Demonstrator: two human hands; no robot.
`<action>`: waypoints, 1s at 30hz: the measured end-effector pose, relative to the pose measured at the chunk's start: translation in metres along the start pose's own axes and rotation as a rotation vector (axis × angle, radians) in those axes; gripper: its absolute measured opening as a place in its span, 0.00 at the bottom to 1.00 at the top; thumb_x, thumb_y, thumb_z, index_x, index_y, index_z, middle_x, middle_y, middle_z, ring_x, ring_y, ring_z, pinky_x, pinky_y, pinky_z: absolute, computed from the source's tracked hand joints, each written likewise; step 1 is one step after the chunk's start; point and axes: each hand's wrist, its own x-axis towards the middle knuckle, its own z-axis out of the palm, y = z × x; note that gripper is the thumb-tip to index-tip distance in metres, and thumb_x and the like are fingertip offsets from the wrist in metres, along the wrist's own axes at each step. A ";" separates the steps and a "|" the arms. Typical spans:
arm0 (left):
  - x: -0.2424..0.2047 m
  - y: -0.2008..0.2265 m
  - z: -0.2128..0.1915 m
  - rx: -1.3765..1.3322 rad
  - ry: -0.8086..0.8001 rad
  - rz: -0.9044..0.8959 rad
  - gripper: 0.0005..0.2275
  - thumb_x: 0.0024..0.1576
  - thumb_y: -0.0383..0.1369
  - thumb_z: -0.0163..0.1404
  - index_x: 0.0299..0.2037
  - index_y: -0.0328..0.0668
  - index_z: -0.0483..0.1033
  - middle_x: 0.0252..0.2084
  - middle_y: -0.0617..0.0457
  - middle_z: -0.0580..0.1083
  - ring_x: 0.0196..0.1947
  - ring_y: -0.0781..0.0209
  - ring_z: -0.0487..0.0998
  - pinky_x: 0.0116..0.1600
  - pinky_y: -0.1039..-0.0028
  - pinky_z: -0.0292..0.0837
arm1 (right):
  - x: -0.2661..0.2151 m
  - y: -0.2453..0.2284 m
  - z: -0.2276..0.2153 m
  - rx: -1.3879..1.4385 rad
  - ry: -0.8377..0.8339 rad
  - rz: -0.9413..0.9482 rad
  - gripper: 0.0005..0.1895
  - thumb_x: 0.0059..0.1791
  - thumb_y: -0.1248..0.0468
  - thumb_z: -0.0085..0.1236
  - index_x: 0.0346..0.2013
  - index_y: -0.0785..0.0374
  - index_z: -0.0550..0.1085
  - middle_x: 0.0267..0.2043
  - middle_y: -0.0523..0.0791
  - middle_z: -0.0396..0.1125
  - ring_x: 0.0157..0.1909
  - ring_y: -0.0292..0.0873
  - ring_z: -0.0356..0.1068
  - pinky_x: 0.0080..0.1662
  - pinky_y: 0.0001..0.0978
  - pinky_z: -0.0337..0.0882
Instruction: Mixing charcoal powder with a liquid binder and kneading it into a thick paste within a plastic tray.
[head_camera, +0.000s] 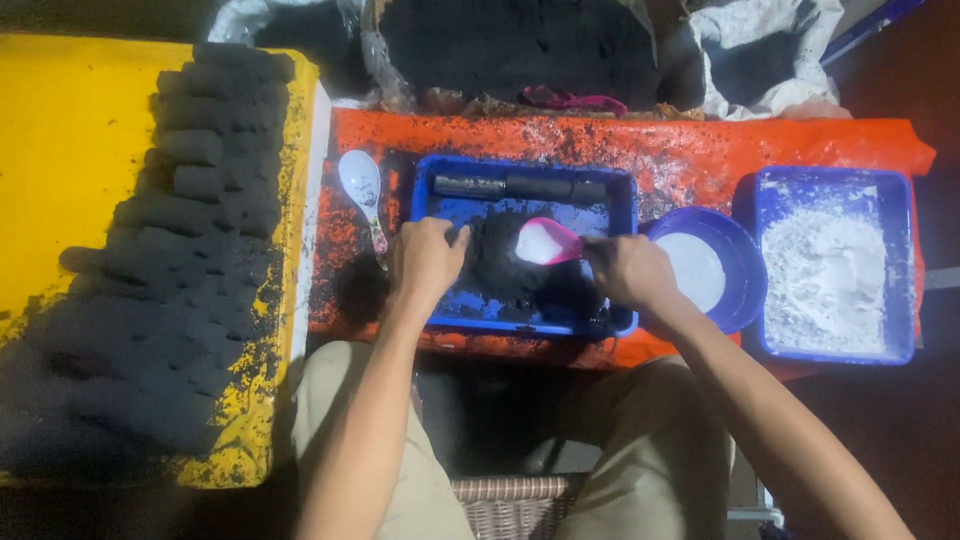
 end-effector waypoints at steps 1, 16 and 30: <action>-0.003 0.000 0.001 0.000 -0.006 -0.003 0.12 0.48 0.35 0.45 0.32 0.31 0.73 0.18 0.42 0.71 0.17 0.57 0.74 0.18 0.74 0.68 | 0.000 0.002 0.006 0.001 -0.007 0.002 0.11 0.34 0.57 0.50 0.26 0.58 0.74 0.22 0.50 0.67 0.31 0.52 0.69 0.35 0.42 0.69; -0.007 0.006 0.003 0.089 -0.080 -0.063 0.14 0.49 0.36 0.45 0.38 0.31 0.72 0.33 0.38 0.71 0.40 0.47 0.70 0.39 0.66 0.68 | -0.018 0.018 0.026 -0.454 0.494 -0.457 0.11 0.40 0.63 0.44 0.36 0.54 0.69 0.24 0.45 0.61 0.26 0.44 0.66 0.25 0.33 0.67; 0.005 -0.010 0.019 0.240 -0.105 0.028 0.15 0.50 0.38 0.43 0.42 0.36 0.71 0.36 0.41 0.71 0.42 0.44 0.70 0.48 0.55 0.61 | -0.029 0.123 0.035 0.302 0.609 0.125 0.09 0.43 0.62 0.48 0.36 0.54 0.74 0.24 0.49 0.66 0.29 0.54 0.66 0.29 0.41 0.63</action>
